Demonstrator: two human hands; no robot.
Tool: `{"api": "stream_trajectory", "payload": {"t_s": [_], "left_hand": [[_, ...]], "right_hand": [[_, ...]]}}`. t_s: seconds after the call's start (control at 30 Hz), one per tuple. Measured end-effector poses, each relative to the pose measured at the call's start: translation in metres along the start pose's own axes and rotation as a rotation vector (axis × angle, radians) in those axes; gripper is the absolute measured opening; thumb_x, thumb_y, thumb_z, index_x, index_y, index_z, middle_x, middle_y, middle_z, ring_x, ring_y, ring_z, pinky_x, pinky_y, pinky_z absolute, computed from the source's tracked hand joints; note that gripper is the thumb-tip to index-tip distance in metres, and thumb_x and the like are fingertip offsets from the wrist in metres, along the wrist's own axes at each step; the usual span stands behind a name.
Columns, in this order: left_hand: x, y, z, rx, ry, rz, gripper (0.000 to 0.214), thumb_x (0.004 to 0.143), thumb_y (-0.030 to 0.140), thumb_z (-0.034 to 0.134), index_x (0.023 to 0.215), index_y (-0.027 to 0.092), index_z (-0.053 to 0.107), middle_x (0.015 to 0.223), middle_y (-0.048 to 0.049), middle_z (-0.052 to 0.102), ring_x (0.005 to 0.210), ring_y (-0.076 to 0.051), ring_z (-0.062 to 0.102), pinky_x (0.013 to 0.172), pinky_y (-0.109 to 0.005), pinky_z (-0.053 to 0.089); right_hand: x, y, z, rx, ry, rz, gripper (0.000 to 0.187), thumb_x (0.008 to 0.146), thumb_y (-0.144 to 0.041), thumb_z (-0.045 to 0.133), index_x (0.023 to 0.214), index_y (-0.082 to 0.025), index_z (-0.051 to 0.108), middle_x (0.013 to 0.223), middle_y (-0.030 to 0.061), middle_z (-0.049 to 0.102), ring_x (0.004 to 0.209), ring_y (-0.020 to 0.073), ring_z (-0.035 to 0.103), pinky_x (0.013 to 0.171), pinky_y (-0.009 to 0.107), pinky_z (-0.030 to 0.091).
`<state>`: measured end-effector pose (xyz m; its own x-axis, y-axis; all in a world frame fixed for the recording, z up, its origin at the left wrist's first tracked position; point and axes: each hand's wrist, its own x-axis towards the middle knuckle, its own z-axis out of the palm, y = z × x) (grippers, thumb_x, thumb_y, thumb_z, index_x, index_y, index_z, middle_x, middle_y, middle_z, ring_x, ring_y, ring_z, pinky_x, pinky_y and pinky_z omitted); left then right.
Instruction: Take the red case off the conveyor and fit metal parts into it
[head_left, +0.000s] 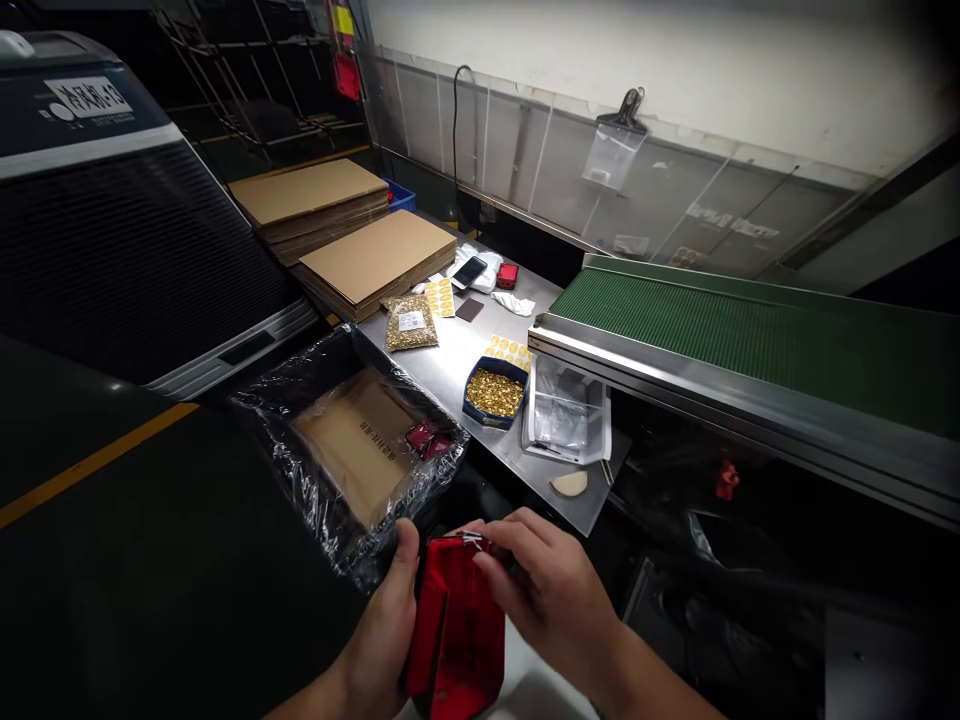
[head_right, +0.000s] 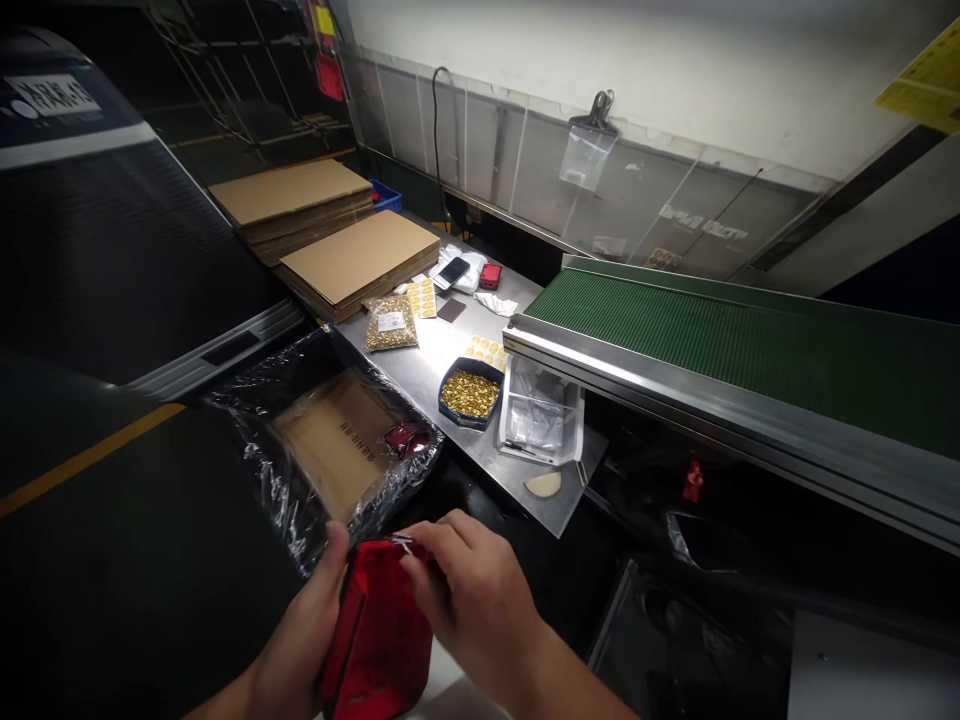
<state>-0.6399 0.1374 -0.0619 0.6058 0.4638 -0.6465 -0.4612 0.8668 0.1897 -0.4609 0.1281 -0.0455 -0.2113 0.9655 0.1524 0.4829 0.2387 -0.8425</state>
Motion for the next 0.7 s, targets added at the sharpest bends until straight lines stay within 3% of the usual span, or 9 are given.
{"api": "stream_trajectory", "payload": {"t_s": [0.13, 0.27, 0.57, 0.7], "left_hand": [[0.0018, 0.001, 0.0045, -0.036, -0.033, -0.077, 0.073, 0.089, 0.071, 0.041, 0.095, 0.005, 0.071, 0.08, -0.015, 0.071, 0.068, -0.019, 0.065, 0.068, -0.027, 0.052], [0.0009, 0.0014, 0.0078, -0.084, -0.04, -0.12, 0.071, 0.088, 0.071, 0.044, 0.083, 0.005, 0.07, 0.075, -0.0141, 0.069, 0.073, -0.02, 0.065, 0.072, -0.028, 0.052], [0.0013, -0.0017, 0.0084, -0.163, -0.045, -0.165, 0.065, 0.09, 0.066, 0.046, 0.075, 0.007, 0.067, 0.075, -0.0131, 0.069, 0.072, -0.019, 0.065, 0.073, -0.028, 0.05], [0.0034, -0.0005, 0.0091, -0.196, -0.115, -0.166, 0.057, 0.093, 0.06, 0.047, 0.075, 0.01, 0.066, 0.076, -0.0092, 0.069, 0.074, -0.016, 0.064, 0.074, -0.025, 0.049]], "right_hand": [[-0.0014, 0.0036, -0.0025, -0.227, 0.01, -0.188, 0.028, 0.092, -0.019, 0.057, 0.119, -0.019, 0.059, 0.095, 0.0072, 0.065, 0.083, 0.017, 0.058, 0.07, 0.031, 0.051], [0.0036, -0.0021, -0.0024, -0.303, 0.002, -0.28, 0.023, 0.091, -0.015, 0.058, 0.113, -0.014, 0.061, 0.09, 0.0075, 0.065, 0.076, 0.017, 0.057, 0.064, 0.032, 0.05], [0.006, -0.0041, -0.0016, -0.432, -0.013, -0.396, 0.017, 0.091, -0.01, 0.056, 0.106, -0.008, 0.062, 0.081, 0.0079, 0.063, 0.069, 0.0162, 0.052, 0.057, 0.031, 0.046], [0.0062, -0.0024, -0.0046, -0.544, -0.11, -0.47, 0.024, 0.091, -0.008, 0.047, 0.111, -0.003, 0.059, 0.08, 0.0097, 0.063, 0.067, 0.0181, 0.05, 0.054, 0.034, 0.044]]}}
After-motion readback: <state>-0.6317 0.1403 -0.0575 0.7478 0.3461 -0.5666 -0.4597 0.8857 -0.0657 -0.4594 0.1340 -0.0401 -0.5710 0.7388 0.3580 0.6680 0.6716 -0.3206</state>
